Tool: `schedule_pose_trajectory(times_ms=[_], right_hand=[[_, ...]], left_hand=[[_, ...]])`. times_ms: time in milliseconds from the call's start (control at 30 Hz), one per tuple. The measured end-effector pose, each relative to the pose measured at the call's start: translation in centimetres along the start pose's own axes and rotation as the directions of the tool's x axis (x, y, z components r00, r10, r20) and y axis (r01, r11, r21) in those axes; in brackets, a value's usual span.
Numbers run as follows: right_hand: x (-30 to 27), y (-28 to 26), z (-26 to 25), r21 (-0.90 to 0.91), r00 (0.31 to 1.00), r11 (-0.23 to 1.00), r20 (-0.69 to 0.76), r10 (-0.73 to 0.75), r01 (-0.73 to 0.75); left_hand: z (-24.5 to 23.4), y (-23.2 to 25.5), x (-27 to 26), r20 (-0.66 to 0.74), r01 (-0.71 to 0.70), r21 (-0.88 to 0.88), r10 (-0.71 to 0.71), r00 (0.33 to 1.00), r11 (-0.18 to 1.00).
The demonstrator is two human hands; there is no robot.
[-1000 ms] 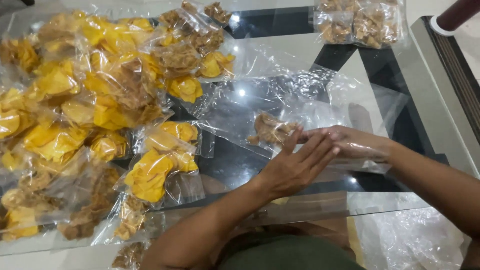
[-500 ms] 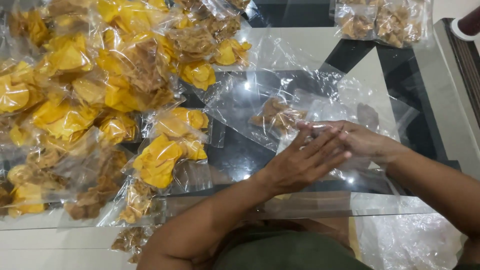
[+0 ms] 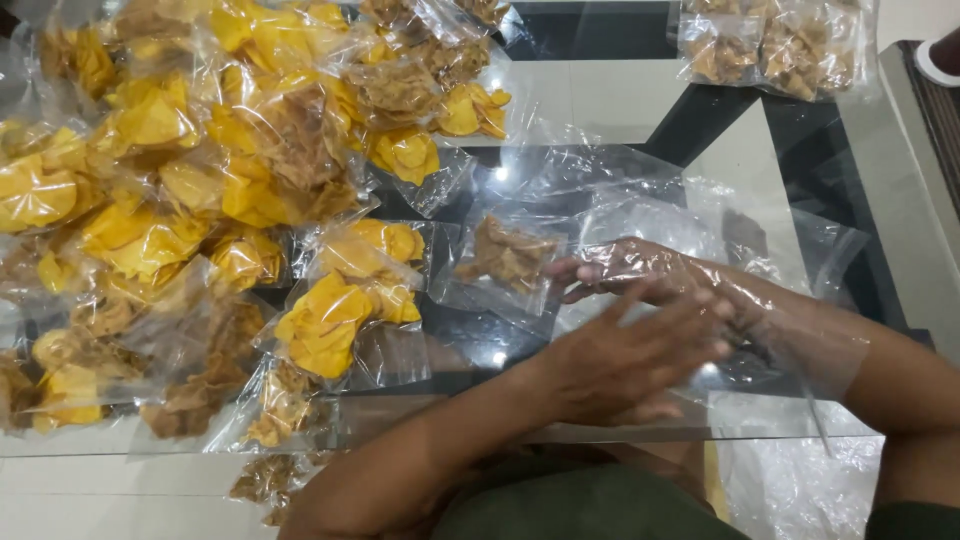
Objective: Packing dried food snacks into small plastic bags on a glass table.
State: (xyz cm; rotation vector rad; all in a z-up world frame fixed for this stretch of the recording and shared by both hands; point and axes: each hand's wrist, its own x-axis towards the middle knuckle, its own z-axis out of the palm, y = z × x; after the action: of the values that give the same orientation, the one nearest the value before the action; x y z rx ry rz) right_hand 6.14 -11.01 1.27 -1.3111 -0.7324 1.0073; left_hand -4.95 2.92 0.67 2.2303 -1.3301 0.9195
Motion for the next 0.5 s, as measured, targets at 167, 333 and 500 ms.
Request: schedule_pose_trajectory(times_ms=[167, 333, 500], right_hand=[[-0.2, 1.4, -0.9, -0.313, 0.998, 0.948, -0.041, 0.054, -0.064], [0.3, 3.9, -1.2, -0.521, 0.984, 0.835, -0.082, 0.158, -0.177], [0.8, 2.3, -0.5, -0.562, 0.995, 0.821, -0.073, 0.069, -0.098]], left_hand=[[-3.0, -3.7, -2.3, -0.013, 0.337, 0.133, -0.338, 0.941, 0.932], [-5.4, -7.8, -5.2, 0.505, 0.505, 0.115, -0.488, 0.712, 0.855], [-4.7, -8.0, -5.1, 0.582, 0.525, 0.133, -0.495, 0.646, 0.841]])
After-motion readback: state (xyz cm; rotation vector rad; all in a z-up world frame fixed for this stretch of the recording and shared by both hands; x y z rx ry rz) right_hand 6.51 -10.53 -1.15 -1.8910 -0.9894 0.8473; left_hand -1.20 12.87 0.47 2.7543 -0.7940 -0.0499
